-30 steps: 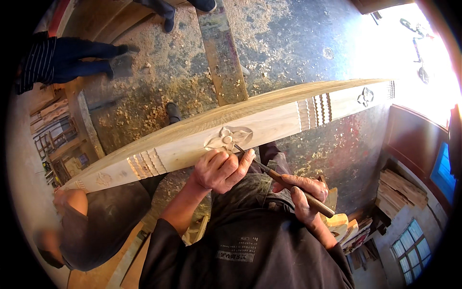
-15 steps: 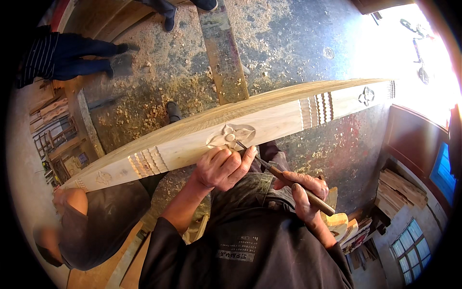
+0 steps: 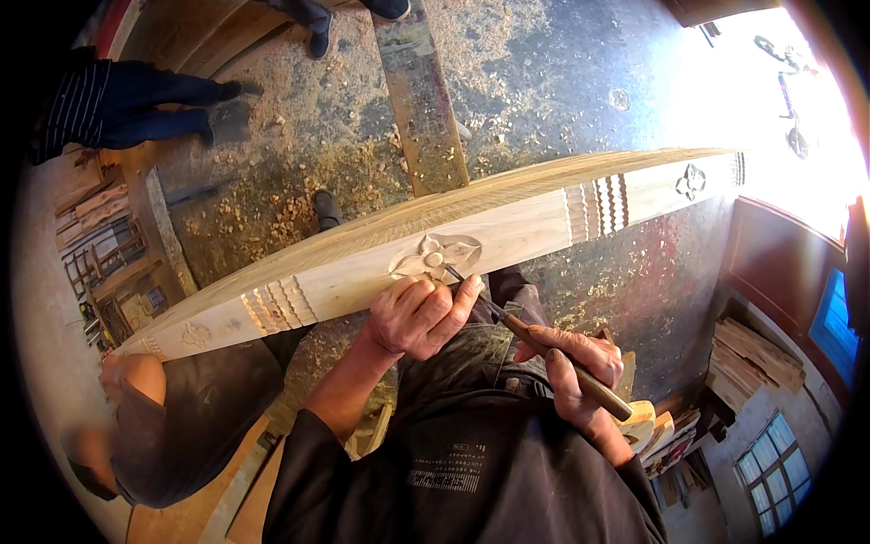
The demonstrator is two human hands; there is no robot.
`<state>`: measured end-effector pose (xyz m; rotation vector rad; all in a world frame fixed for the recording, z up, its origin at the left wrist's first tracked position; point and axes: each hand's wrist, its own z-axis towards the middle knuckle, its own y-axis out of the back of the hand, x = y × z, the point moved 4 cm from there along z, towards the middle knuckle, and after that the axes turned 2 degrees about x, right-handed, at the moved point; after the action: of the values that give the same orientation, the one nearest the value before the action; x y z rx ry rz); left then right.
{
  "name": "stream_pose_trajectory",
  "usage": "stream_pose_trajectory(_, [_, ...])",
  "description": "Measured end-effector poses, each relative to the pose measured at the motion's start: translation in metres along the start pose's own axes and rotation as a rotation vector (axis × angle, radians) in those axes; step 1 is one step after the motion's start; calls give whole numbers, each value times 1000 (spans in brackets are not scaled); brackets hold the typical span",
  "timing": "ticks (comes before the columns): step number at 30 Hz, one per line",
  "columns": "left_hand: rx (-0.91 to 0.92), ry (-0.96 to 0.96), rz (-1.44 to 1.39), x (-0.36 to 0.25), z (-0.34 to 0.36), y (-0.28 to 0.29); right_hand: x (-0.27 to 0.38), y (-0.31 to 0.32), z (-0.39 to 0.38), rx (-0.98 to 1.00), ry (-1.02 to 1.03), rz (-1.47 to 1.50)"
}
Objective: The person carves a decorative floral pattern into a long wood beam using a chisel and a wooden mallet while another person holds the beam steady.
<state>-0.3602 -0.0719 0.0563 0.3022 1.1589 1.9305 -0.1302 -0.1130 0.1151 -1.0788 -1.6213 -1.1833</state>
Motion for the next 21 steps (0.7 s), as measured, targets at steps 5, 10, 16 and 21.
stream_pose_trajectory(5, [-12, 17, -3, 0, 1, 0, 7, 0, 4, 4, -12, -18])
stream_pose_trajectory(10, [20, 14, -1, 0, 1, 0, -2, 4, 6, 29, -83, 37])
stream_pose_trajectory(16, [23, 17, 2, -3, 1, -1, -17, 6, 5, 13, -91, 33])
stream_pose_trajectory(21, [32, 17, 24, -3, 3, -3, -30, 4, 3, -1, -51, 78])
